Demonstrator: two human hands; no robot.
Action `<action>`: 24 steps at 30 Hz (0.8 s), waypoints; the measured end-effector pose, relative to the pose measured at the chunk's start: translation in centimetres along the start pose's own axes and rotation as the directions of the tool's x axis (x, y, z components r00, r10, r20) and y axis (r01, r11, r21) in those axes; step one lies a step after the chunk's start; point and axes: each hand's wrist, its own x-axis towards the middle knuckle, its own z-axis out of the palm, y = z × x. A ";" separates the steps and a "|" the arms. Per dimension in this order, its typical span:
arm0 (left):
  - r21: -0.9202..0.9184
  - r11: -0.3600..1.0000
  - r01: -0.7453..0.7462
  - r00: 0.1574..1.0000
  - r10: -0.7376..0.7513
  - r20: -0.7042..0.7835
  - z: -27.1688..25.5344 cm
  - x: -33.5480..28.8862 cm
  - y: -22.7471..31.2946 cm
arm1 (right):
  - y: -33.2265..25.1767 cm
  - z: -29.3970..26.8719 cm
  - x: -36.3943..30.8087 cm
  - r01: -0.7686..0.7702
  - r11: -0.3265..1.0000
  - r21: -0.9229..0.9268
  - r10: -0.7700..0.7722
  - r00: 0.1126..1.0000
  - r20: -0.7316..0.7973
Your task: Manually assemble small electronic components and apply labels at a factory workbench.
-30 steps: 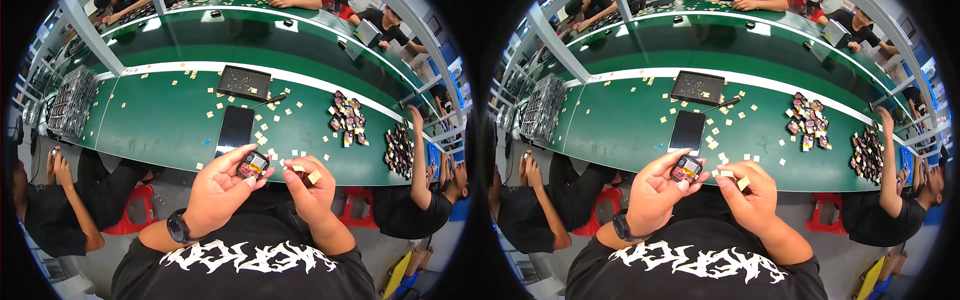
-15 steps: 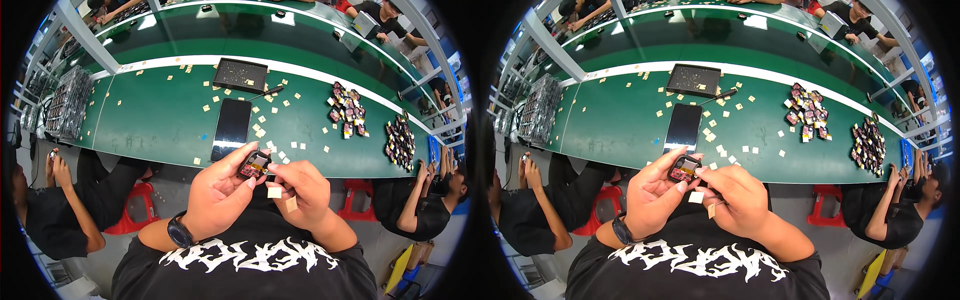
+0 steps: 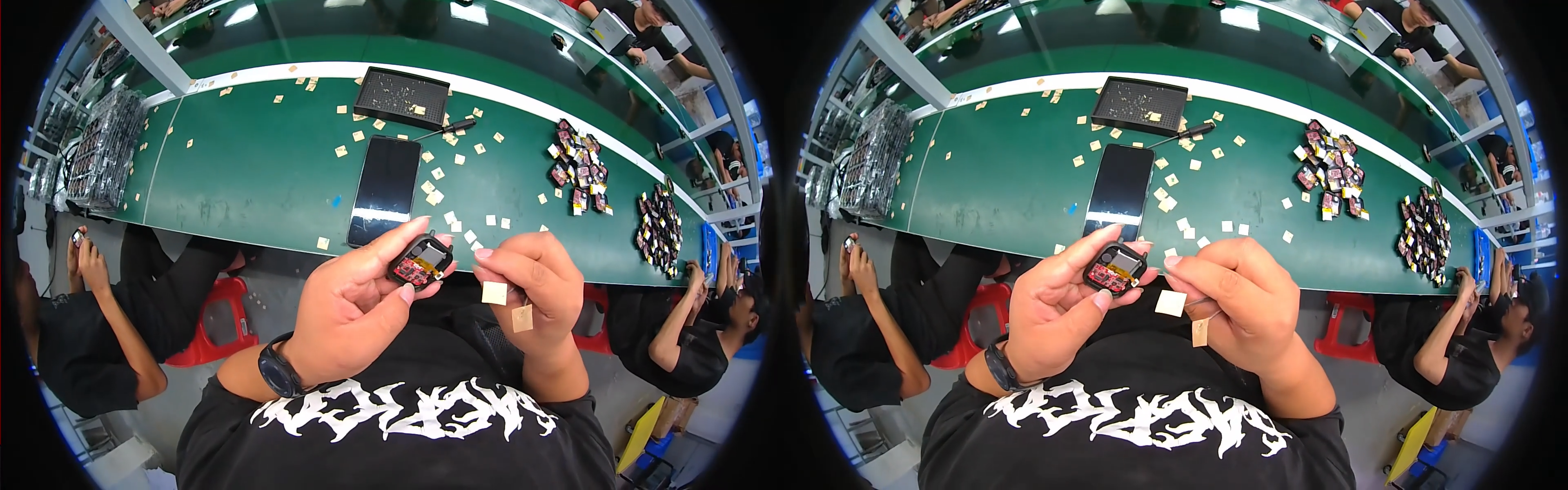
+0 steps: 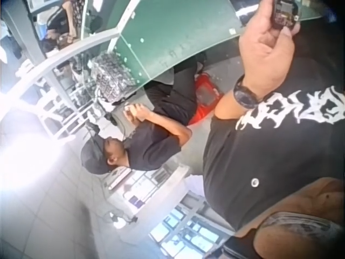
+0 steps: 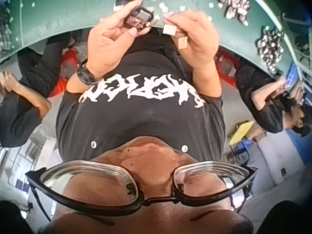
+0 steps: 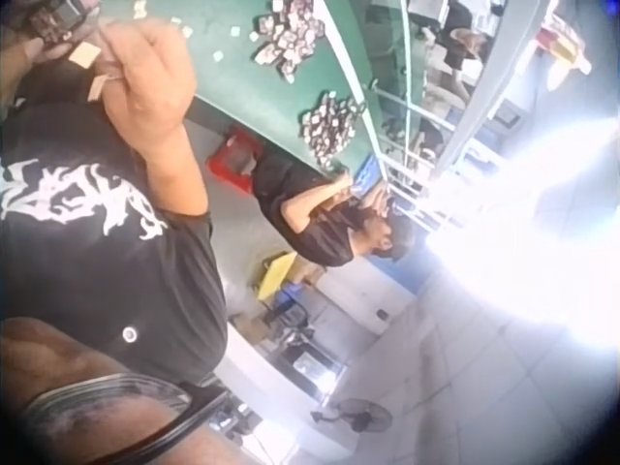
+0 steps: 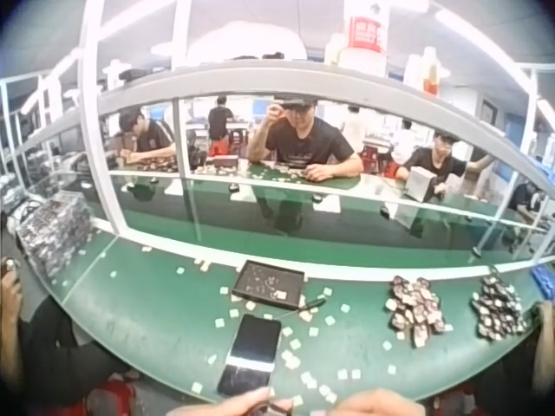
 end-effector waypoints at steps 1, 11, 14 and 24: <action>-0.003 1.000 0.004 1.000 -0.004 -0.004 -0.2 -0.1 -0.1 | 0.0 0.0 0.0 0.018 1.000 -0.021 -0.018 1.000 -0.005; 0.303 0.951 -0.060 0.997 0.040 0.073 -1.2 0.5 0.0 | 1.6 -0.3 0.3 0.042 0.998 -0.040 -0.040 0.997 0.067; 0.471 0.879 -0.074 0.993 0.106 -0.042 -2.3 0.9 -0.5 | 4.5 -2.4 0.2 -0.269 0.958 -0.099 0.286 0.902 0.323; 0.732 0.607 0.309 0.783 0.274 -0.558 -23.8 1.3 0.4 | 16.2 -6.9 -1.3 -0.435 0.589 -0.681 0.396 0.890 -0.227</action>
